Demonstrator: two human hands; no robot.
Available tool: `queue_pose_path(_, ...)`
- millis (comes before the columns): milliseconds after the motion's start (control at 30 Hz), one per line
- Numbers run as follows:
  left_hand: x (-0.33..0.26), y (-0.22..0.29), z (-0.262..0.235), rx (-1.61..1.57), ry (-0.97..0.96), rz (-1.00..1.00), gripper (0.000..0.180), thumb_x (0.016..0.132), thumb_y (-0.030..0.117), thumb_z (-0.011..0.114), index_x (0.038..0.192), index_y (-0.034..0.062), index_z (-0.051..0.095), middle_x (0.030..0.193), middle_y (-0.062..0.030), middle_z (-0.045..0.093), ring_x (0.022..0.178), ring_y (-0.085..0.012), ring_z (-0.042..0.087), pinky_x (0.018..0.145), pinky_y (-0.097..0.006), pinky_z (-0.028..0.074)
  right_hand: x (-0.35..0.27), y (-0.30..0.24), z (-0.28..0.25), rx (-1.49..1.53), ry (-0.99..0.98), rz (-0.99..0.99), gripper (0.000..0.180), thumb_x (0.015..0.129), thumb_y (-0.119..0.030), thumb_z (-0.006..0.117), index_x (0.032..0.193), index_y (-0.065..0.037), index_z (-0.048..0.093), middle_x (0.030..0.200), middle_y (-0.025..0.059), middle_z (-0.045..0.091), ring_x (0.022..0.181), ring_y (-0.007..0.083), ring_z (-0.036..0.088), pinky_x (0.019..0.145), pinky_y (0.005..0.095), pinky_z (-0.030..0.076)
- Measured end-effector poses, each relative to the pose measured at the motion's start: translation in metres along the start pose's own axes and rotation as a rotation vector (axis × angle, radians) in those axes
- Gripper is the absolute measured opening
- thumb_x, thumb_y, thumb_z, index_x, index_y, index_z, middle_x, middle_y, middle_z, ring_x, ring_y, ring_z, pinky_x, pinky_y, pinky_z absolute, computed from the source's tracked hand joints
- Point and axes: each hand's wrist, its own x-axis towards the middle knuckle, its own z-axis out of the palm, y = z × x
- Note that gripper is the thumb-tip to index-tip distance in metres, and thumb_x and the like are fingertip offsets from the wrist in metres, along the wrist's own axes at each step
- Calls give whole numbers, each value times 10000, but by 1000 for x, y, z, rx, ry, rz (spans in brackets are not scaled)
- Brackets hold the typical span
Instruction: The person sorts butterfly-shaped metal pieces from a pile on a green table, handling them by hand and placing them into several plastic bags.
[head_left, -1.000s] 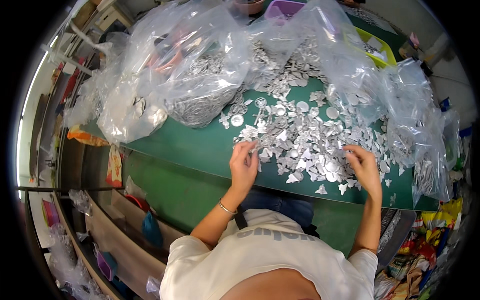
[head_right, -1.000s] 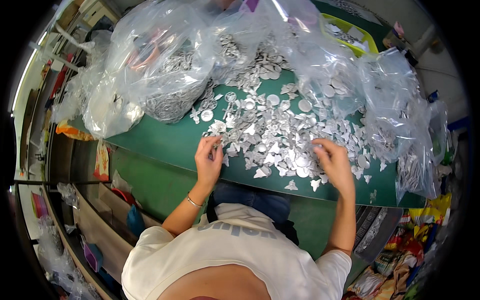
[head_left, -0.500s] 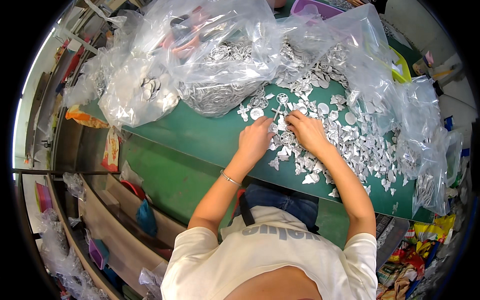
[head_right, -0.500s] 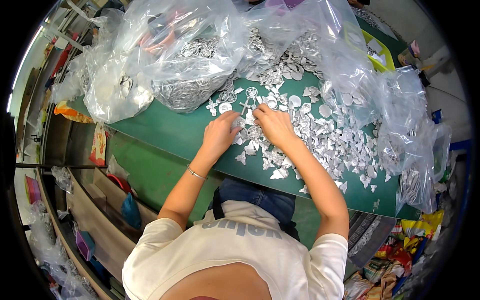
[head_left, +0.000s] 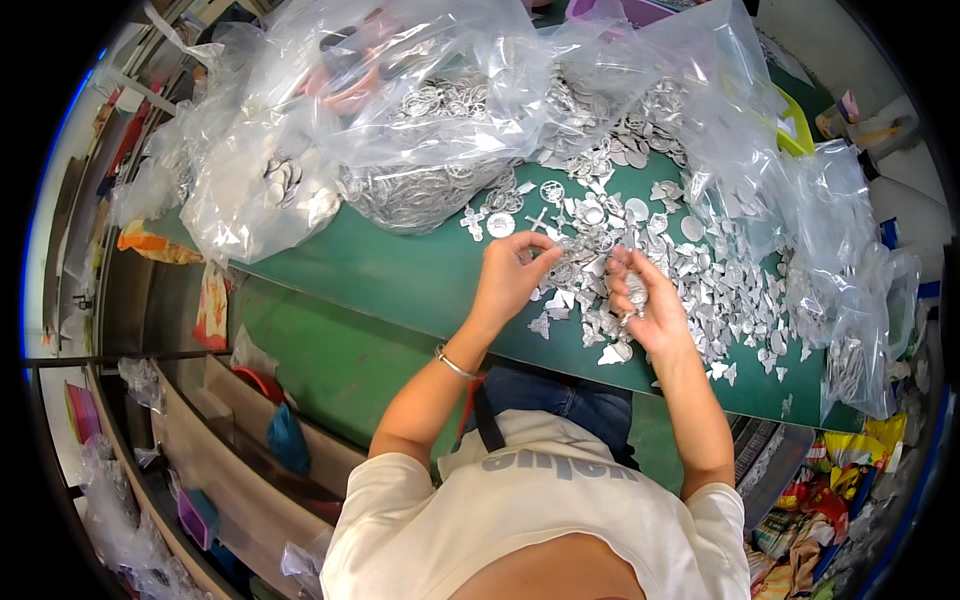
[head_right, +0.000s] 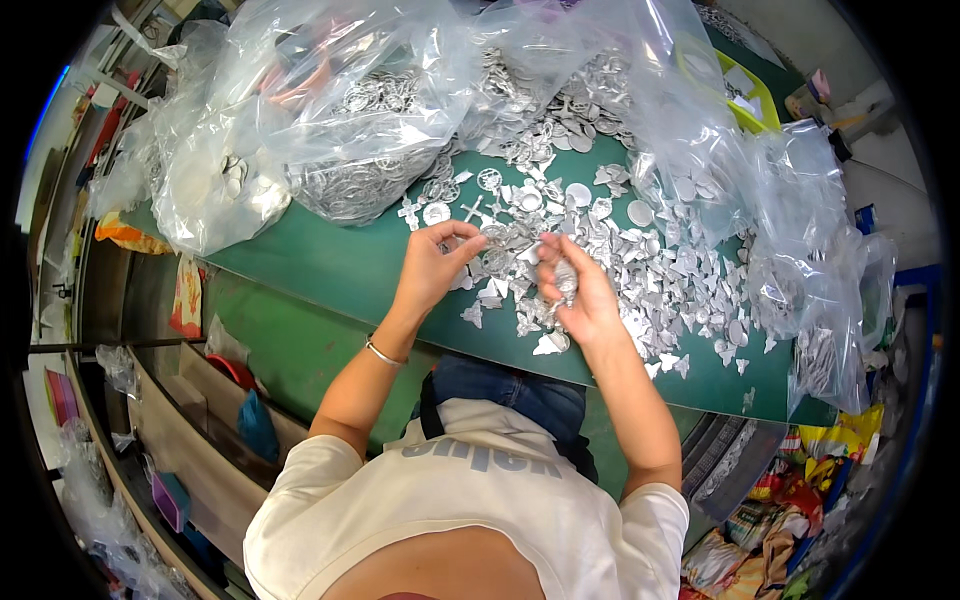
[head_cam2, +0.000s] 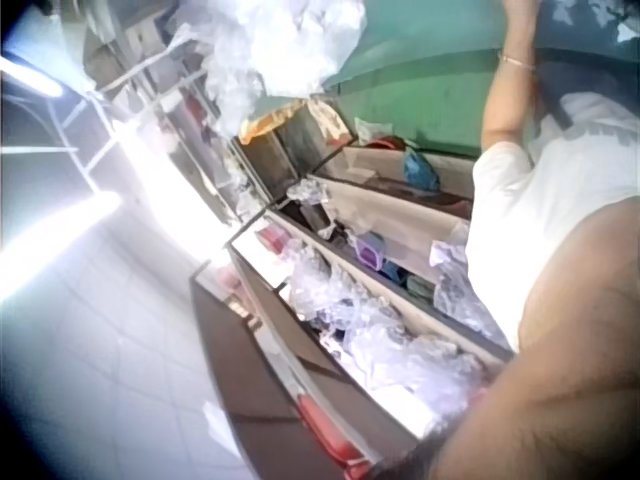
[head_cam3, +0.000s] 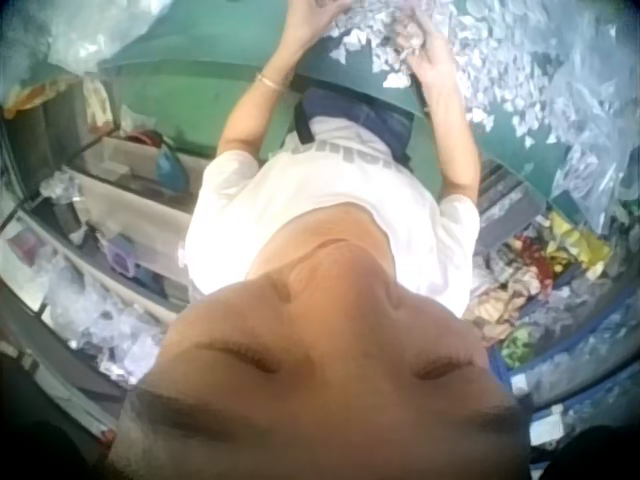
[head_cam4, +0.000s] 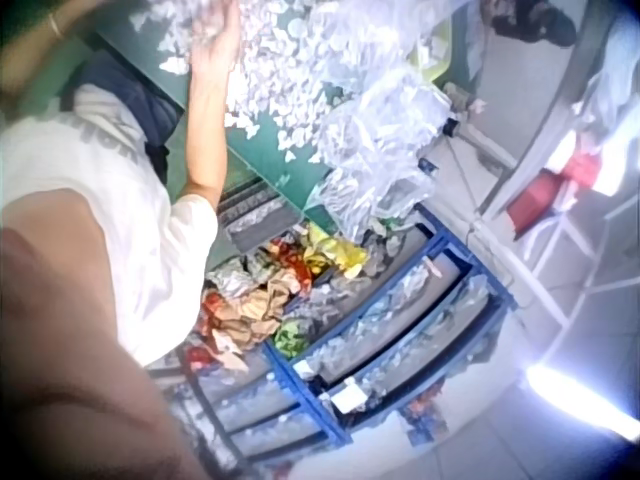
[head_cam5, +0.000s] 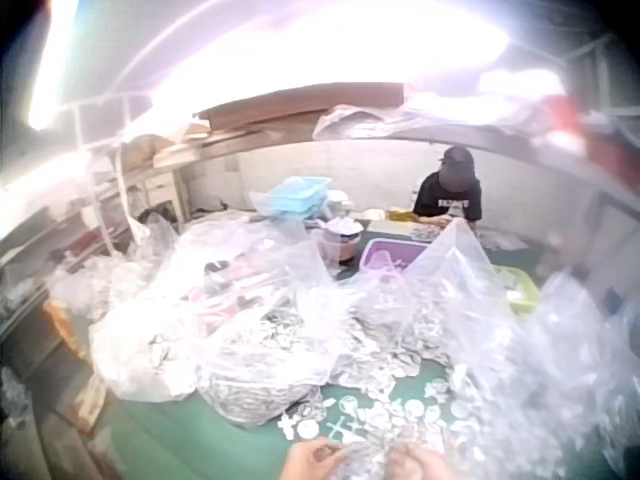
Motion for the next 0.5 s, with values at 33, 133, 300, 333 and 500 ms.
queue_pose_path(33, 0, -2, 4, -126, -56, -3, 95, 792, 97, 679, 789, 6, 654, 657, 47, 540, 500, -25, 395, 444, -177, 295, 0, 3, -3, 27, -65, 51, 308, 916, -245, 508, 1077, 18, 514, 897, 83, 533, 658, 138, 441, 480, 212, 338)
queue_pose_path(133, -6, 1, 12, -472, -166, -208, 125, 808, 114, 664, 861, 2, 651, 682, 38, 571, 533, -6, 429, 438, -162, 305, -8, 8, 1, -39, -87, -1, 365, 912, -269, 513, 1133, 21, 497, 967, 97, 506, 694, 148, 450, 506, 223, 349)
queue_pose_path(300, -18, 0, 22, -571, -186, -314, 158, 824, 141, 656, 890, -3, 649, 682, 27, 568, 523, -17, 432, 448, -161, 326, -14, 12, 10, -73, -9, -50, 336, 905, -249, 528, 1124, 6, 521, 971, 78, 508, 719, 138, 472, 511, 224, 353)
queue_pose_path(333, -21, 3, 26, -554, -176, -315, 169, 828, 147, 654, 893, -9, 647, 674, 23, 558, 517, -24, 426, 451, -171, 324, -12, 14, 7, -64, -27, -53, 321, 903, -237, 534, 1118, 1, 528, 963, 72, 511, 723, 133, 475, 511, 223, 353)
queue_pose_path(500, -30, 6, 29, -578, -296, -293, 177, 823, 137, 653, 909, -18, 644, 707, -22, 580, 498, -72, 417, 484, -221, 362, -10, 21, -9, -71, -57, -158, 231, 882, -152, 564, 1068, -16, 545, 826, 26, 508, 708, 110, 453, 525, 214, 358)
